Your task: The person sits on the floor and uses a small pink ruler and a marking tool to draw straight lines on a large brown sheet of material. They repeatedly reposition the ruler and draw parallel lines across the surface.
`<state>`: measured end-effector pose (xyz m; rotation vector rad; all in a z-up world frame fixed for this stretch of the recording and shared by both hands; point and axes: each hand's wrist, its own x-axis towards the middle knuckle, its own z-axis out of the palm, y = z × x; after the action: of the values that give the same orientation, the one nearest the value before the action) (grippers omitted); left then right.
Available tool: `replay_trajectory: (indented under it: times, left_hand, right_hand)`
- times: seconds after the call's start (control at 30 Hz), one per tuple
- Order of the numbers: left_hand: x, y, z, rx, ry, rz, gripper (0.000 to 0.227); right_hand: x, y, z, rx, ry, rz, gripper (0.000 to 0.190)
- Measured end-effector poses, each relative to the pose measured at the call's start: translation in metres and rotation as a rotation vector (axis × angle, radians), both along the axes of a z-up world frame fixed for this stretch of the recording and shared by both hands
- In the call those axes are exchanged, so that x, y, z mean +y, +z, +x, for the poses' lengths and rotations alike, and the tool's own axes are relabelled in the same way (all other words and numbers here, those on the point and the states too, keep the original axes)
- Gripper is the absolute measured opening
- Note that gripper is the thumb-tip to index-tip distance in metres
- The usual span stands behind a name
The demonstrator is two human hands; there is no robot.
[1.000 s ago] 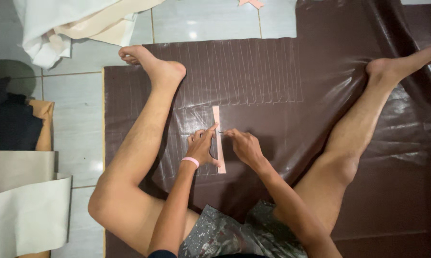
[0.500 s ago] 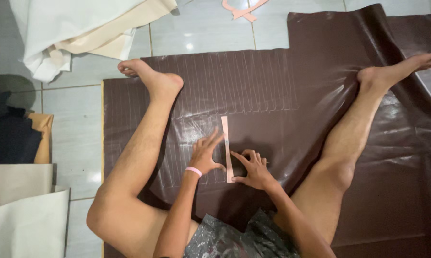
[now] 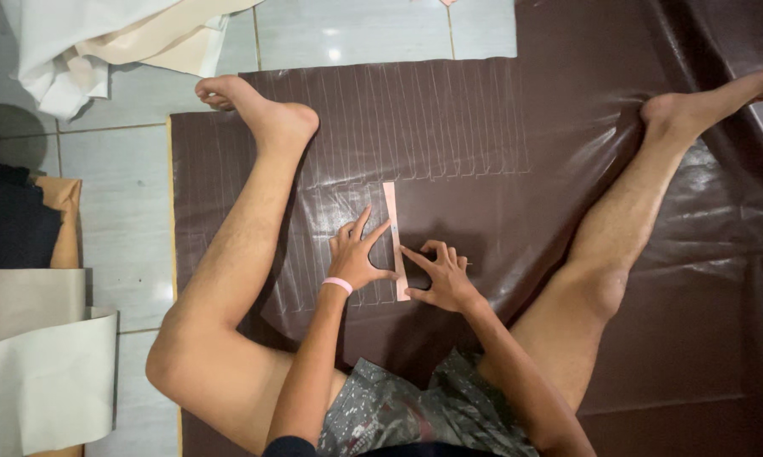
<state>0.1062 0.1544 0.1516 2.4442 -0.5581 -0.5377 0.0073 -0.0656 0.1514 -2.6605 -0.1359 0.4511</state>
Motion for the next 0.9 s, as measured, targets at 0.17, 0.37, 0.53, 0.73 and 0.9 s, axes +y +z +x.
replay_trajectory:
  times: [0.17,0.37,0.53,0.73,0.9]
  left_hand:
    - [0.0,-0.002,-0.001,-0.005,-0.005,0.011,0.12]
    - [-0.003,-0.003,0.0,0.017,0.002,0.021,0.121]
    - [-0.005,0.018,0.0,0.009,-0.008,0.015,0.122]
    - [-0.018,0.009,-0.008,0.022,-0.131,0.312,0.12]
    - [-0.092,-0.047,-0.047,-0.365,-0.167,0.565,0.041]
  right_hand:
    - [0.0,-0.003,0.001,0.026,0.001,-0.001,0.089]
    - [0.001,-0.003,0.002,0.019,0.01,-0.002,0.088]
    - [0.0,-0.003,0.002,0.043,0.008,-0.036,0.086]
    - [-0.004,-0.019,0.0,0.003,-0.039,0.069,0.085]
    - [-0.014,-0.023,0.036,-0.637,-0.409,0.278,0.026]
